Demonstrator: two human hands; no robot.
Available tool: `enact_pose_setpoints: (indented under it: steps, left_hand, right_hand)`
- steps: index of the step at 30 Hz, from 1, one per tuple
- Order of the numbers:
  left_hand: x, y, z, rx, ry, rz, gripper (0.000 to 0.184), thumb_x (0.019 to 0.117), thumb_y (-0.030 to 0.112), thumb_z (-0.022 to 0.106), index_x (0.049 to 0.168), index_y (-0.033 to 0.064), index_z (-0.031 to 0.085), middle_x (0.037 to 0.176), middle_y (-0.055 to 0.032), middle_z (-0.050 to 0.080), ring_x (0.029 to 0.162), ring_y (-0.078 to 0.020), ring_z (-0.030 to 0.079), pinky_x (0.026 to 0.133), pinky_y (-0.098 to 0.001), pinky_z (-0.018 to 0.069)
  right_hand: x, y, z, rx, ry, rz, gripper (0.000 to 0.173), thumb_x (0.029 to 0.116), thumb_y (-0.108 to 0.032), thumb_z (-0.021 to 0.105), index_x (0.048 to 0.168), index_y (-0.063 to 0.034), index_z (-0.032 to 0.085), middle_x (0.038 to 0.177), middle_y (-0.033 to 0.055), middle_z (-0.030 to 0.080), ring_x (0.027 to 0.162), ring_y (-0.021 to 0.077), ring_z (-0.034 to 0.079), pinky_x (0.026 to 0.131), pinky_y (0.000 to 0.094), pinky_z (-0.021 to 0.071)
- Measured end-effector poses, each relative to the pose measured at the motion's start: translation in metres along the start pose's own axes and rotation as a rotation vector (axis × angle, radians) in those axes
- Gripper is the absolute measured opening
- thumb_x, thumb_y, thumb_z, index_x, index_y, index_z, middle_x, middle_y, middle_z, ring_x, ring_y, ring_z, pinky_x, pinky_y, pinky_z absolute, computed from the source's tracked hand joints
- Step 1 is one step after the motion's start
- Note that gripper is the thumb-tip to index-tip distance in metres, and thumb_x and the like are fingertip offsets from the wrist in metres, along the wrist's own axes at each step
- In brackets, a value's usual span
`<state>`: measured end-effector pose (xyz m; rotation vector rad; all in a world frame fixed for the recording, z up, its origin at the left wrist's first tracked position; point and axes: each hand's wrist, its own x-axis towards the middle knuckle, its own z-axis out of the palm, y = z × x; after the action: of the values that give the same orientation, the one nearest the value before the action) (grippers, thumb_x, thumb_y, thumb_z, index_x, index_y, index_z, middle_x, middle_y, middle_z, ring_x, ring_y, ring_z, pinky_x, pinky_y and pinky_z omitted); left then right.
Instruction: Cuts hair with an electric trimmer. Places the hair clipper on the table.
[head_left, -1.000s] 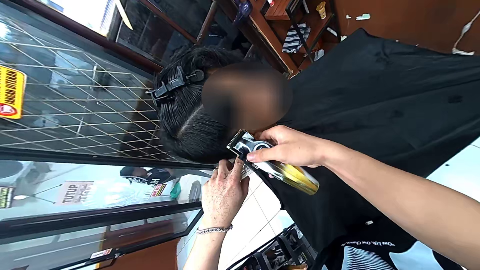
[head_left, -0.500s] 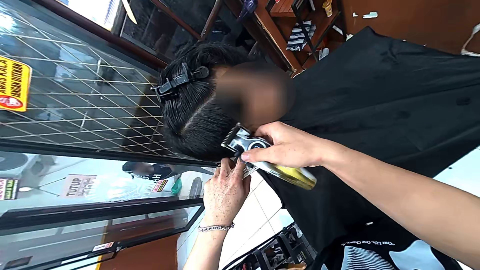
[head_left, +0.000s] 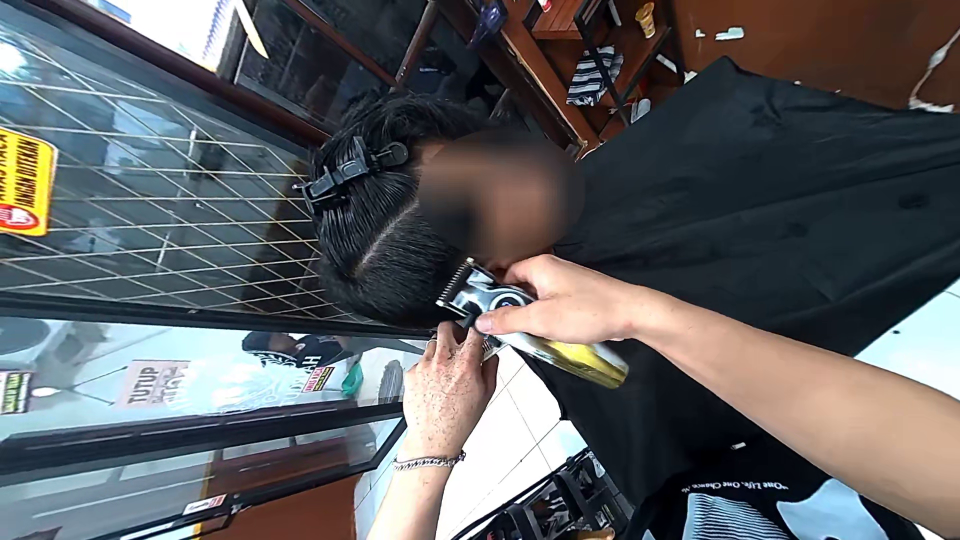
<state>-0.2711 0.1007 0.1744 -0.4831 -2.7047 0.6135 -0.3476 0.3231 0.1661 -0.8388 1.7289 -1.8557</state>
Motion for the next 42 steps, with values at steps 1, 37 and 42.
enact_pose_setpoints:
  steps: [1,37,42]
  left_hand:
    - [0.0,0.001,0.0,0.0,-0.003,0.001,0.026,0.086,0.024,0.064,0.095,0.0015,0.074,0.092,-0.0256,0.068,0.073,-0.0428,0.07,0.051,-0.0504,0.0504]
    - [0.001,0.002,-0.003,0.022,-0.021,-0.004,0.044,0.0844,0.021,0.064,0.125,0.0064,0.073,0.096,-0.0261,0.068,0.072,-0.0423,0.068,0.051,-0.0492,0.0491]
    - [-0.001,0.002,-0.001,0.017,-0.016,-0.008,0.043,0.0841,0.022,0.065,0.123,0.0055,0.073,0.096,-0.0265,0.068,0.072,-0.0424,0.068,0.05,-0.05,0.0495]
  right_hand:
    - [0.001,-0.001,0.002,-0.022,0.016,-0.029,0.033,0.0982,-0.036,0.07,0.105,-0.0039,0.066,0.08,0.004,0.065,0.071,0.0071,0.063,0.063,0.0254,0.0514]
    - [0.004,0.016,-0.013,0.033,0.031,-0.093,0.03,0.0969,-0.03,0.071,0.11,-0.0038,0.065,0.09,0.0057,0.065,0.08,0.0105,0.063,0.072,0.0305,0.0523]
    - [0.002,0.01,-0.007,0.047,0.061,-0.042,0.032,0.0974,-0.033,0.07,0.111,-0.0041,0.066,0.088,0.0059,0.066,0.077,0.0115,0.064,0.07,0.032,0.0524]
